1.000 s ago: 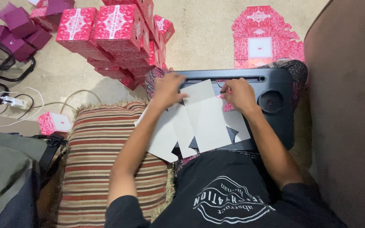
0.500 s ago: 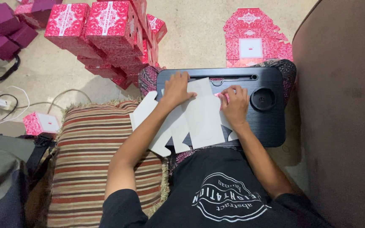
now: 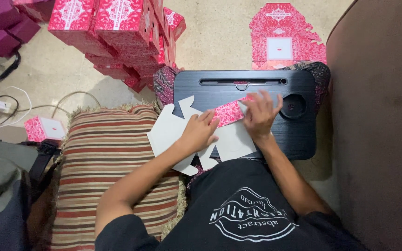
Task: The person assembles small red-and-white patterned cardboard boxes by folding flat pieces into shape and stacking the finished boxes. The person handles the pieces by hand on a small lap table, repeatedly folding and closing each box before placing it on a growing stack.
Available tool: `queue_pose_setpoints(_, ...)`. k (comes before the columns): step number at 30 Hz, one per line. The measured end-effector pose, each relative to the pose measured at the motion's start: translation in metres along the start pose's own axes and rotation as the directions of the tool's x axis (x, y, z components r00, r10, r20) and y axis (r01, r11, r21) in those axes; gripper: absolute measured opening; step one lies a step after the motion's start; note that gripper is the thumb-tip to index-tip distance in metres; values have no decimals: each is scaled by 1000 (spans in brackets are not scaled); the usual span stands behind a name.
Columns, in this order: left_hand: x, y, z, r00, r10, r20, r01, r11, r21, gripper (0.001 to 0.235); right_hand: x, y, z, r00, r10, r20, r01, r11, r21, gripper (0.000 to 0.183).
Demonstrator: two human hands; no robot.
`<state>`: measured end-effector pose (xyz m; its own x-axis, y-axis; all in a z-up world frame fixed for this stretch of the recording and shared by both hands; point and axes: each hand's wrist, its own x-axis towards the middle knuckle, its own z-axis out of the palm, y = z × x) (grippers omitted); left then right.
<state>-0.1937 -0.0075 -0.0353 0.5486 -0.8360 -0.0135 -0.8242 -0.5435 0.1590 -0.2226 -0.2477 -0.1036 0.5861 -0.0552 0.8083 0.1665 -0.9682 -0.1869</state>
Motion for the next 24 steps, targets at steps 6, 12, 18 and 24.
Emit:
queue_pose_setpoints(6,-4,-13,19,999,-4,-37,7,997,75,29,4,-76,-7,812,-185,554,72,973,219,43)
queue_pose_setpoints(12,-4,-20,-28,993,-100,-66,96,993,-64,36,-8,-66,7,636,-194,747,-32,961,276,73)
queue_pose_setpoints(18,3,-35,-58,854,-517,55,519,841,-154,122,9,-83,-15,564,15,825,-65,998,26,60)
queue_pose_setpoints(24,5,-43,-36,870,-489,-61,476,866,-153,124,24,-97,-29,526,160,836,-129,986,-107,67)
